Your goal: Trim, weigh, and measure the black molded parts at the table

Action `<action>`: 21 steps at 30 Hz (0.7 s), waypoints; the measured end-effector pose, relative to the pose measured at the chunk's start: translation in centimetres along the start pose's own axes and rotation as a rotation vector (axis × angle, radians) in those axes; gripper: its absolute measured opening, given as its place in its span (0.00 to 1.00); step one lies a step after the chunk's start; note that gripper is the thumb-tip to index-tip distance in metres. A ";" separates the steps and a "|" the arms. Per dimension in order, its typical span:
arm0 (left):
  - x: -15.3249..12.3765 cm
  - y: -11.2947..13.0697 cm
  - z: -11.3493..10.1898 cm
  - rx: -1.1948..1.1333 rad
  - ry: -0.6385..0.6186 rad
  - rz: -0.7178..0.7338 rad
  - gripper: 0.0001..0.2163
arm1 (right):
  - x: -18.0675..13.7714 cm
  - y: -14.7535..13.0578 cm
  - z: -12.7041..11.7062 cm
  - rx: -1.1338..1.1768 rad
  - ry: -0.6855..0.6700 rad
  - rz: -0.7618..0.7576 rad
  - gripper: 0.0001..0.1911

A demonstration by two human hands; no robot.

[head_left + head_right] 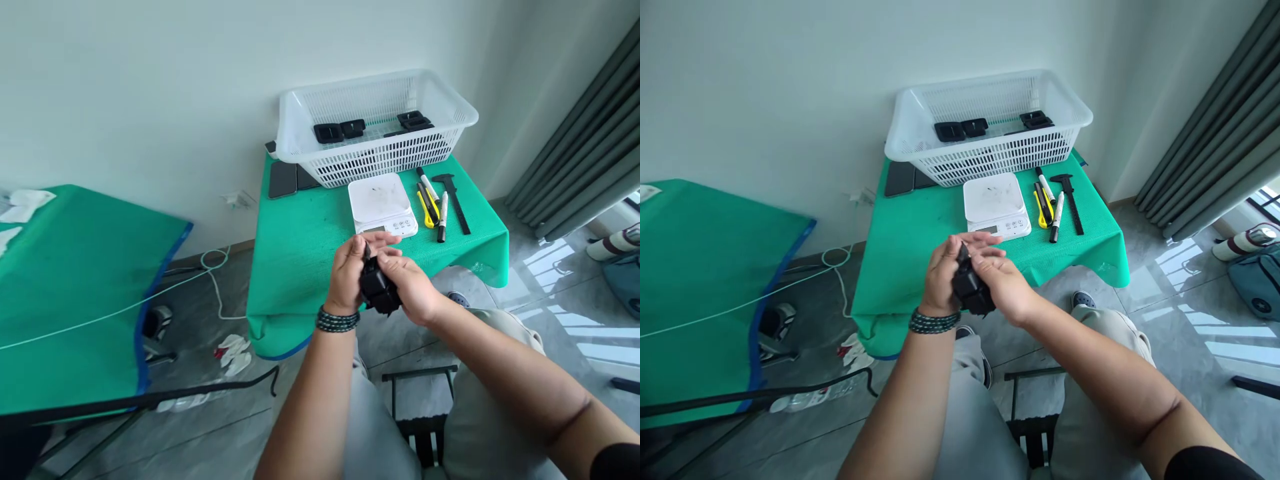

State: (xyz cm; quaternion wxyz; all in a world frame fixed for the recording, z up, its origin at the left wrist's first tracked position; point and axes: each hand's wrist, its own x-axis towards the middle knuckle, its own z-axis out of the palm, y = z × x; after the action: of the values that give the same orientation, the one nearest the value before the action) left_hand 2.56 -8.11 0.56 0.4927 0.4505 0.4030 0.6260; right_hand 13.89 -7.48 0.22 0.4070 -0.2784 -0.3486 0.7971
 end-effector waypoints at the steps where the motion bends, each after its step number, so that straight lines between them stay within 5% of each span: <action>1: 0.1 0.4 -0.6 0.004 -0.030 -0.042 0.26 | -0.2 0.1 0.0 -0.033 -0.067 0.019 0.27; 3: 0.3 1.1 -1.9 0.035 -0.048 -0.077 0.27 | -0.5 -0.1 -0.2 -0.088 -0.201 0.103 0.28; 7: 0.6 1.4 -3.2 0.105 0.116 0.019 0.29 | -0.1 -1.2 -1.0 -0.183 -0.368 0.330 0.28; 14: 0.0 0.0 -0.8 0.381 0.122 0.156 0.26 | 1.4 -2.6 -2.7 0.005 -0.081 0.198 0.14; 21: 0.3 -1.9 0.3 0.204 0.344 0.026 0.27 | 1.1 -4.4 -3.6 0.159 -0.081 0.186 0.06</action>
State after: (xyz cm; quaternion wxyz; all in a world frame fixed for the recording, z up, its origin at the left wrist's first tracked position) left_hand 3.26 -7.43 -1.11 0.3605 0.3894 0.5367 0.6560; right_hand 17.99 -3.52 1.34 0.3375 -0.2439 -0.2731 0.8672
